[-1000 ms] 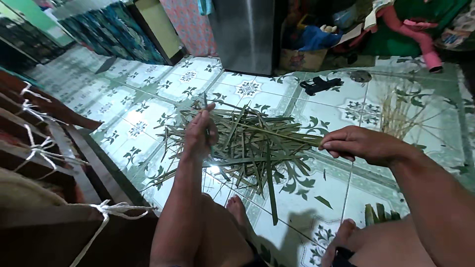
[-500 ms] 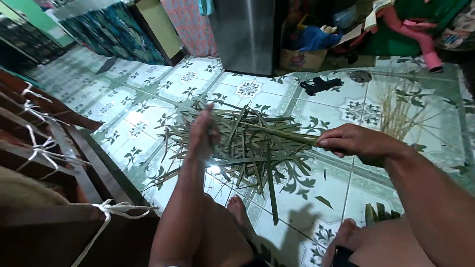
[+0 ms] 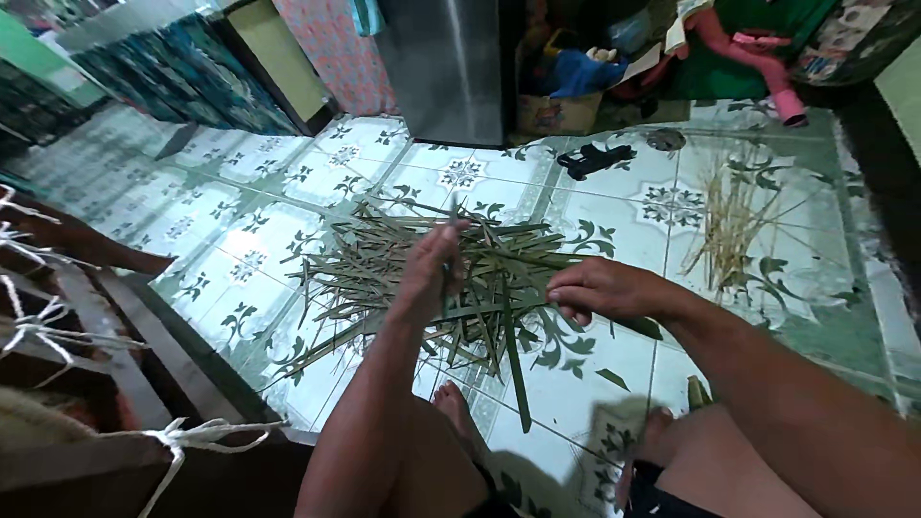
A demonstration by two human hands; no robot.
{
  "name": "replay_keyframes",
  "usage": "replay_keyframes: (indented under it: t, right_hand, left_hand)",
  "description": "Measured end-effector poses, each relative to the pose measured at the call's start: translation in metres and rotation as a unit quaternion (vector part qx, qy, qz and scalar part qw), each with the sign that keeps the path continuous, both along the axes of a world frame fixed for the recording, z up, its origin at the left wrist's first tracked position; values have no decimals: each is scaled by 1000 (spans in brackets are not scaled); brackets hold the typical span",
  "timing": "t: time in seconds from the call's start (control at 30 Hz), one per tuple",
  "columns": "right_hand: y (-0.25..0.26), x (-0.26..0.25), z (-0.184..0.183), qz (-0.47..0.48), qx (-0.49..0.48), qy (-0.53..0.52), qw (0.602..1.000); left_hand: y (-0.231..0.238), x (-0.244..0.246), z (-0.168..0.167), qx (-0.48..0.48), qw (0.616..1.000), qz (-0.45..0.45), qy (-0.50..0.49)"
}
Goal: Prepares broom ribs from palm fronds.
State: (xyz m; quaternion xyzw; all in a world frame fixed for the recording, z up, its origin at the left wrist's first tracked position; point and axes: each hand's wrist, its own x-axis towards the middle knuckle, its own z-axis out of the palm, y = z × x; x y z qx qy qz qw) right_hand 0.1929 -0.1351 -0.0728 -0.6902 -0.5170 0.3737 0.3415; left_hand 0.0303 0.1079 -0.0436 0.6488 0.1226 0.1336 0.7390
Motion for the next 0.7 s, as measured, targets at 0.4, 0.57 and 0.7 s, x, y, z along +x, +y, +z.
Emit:
replay_keyframes:
  t: [0.4, 0.57, 0.7]
  right_hand:
    - [-2, -8, 11, -18, 77, 124, 989]
    - [-3, -4, 8, -10, 87, 92, 992]
    - [-7, -2, 9, 22, 98, 55, 993]
  left_hand:
    - [-37, 11, -6, -52, 990, -120, 46]
    - [-41, 7, -4, -29, 986, -148, 64]
    - [-10, -1, 6, -70, 993, -86, -25]
